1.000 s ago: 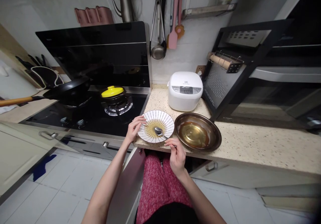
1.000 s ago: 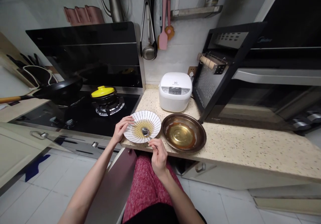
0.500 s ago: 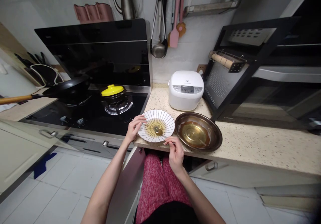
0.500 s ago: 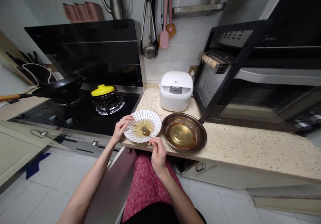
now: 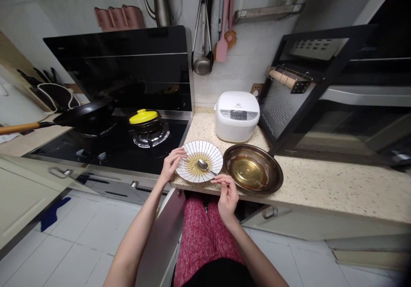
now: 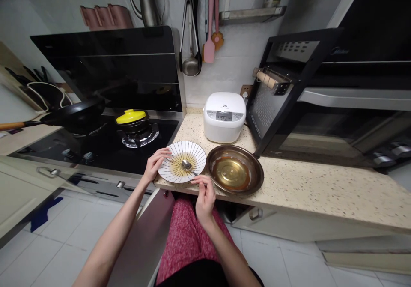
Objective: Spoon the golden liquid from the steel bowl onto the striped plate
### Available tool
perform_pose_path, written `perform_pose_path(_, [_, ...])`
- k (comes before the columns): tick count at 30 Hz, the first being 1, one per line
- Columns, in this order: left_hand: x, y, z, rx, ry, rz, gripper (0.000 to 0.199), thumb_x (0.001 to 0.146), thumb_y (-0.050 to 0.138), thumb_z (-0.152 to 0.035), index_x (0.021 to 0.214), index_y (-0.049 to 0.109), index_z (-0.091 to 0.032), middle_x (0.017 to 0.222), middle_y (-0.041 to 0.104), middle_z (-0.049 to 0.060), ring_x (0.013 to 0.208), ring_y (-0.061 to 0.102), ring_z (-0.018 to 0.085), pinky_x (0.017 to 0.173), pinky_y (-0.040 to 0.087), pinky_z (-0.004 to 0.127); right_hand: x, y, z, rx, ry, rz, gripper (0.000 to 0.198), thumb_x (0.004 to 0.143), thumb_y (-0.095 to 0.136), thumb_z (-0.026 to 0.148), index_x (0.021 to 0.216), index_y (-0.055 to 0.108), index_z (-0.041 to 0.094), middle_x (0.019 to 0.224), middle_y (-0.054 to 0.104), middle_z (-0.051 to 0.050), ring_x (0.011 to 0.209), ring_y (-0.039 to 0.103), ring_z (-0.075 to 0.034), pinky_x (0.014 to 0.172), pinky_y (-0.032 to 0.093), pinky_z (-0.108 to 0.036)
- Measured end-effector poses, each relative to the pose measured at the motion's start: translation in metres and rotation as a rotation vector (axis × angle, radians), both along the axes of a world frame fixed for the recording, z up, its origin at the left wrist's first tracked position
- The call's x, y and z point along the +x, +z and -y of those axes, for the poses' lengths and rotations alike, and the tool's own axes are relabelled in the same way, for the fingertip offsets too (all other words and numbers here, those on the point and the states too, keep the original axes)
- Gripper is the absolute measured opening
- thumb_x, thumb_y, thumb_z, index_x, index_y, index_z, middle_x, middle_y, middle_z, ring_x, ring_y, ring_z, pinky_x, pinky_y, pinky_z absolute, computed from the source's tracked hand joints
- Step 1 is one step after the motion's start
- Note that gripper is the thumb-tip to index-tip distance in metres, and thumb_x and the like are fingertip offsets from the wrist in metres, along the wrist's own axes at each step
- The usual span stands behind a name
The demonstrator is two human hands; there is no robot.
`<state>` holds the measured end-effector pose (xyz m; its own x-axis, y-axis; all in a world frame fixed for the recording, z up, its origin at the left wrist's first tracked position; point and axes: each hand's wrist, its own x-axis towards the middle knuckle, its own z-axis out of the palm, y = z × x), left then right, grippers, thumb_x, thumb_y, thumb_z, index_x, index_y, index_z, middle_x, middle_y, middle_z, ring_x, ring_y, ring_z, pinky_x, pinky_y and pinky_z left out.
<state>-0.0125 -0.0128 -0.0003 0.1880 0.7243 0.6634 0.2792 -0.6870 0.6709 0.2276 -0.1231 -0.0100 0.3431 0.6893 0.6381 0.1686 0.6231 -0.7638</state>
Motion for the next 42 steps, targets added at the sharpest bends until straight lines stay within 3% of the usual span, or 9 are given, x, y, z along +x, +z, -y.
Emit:
perform_pose_path(16, [-0.001,0.000,0.000,0.002,-0.007,-0.002,0.036,0.104,0.052,-0.040,0.098,0.082,-0.020,0.112,0.078,0.013,0.128,0.063,0.033,0.113,0.045,0.057,0.029,0.024,0.005,0.058,-0.097,-0.038,0.022,0.106,0.049,0.023,0.092,0.065,0.021,0.092,0.072,-0.005,0.090,0.070,-0.019,0.084,0.058,-0.037])
perform_pose_path(27, [0.001,0.001,0.001,0.009,0.002,0.009,0.038,0.103,0.053,-0.043,0.096,0.081,-0.019,0.111,0.078,0.014,0.126,0.064,0.034,0.111,0.047,0.057,0.060,0.032,0.006,0.108,-0.234,-0.080,0.020,0.105,0.052,0.028,0.091,0.063,0.021,0.090,0.069,-0.005,0.083,0.069,-0.018,0.074,0.062,-0.037])
perform_pose_path(34, [0.000,0.001,0.000,0.019,-0.002,0.004,0.036,0.103,0.053,-0.040,0.097,0.082,-0.019,0.112,0.078,0.014,0.127,0.064,0.033,0.111,0.047,0.056,0.073,0.027,0.003,0.080,-0.260,0.012,0.021,0.106,0.051,0.028,0.091,0.064,0.021,0.090,0.070,-0.005,0.085,0.069,-0.019,0.080,0.060,-0.039])
perform_pose_path(42, [-0.001,0.000,-0.001,0.024,-0.004,0.000,0.035,0.104,0.053,-0.038,0.098,0.081,-0.019,0.112,0.078,0.014,0.126,0.064,0.033,0.111,0.047,0.056,0.074,0.029,0.002,0.110,-0.280,0.258,0.019,0.104,0.049,0.016,0.098,0.066,0.022,0.091,0.071,-0.004,0.086,0.069,-0.018,0.080,0.058,-0.034])
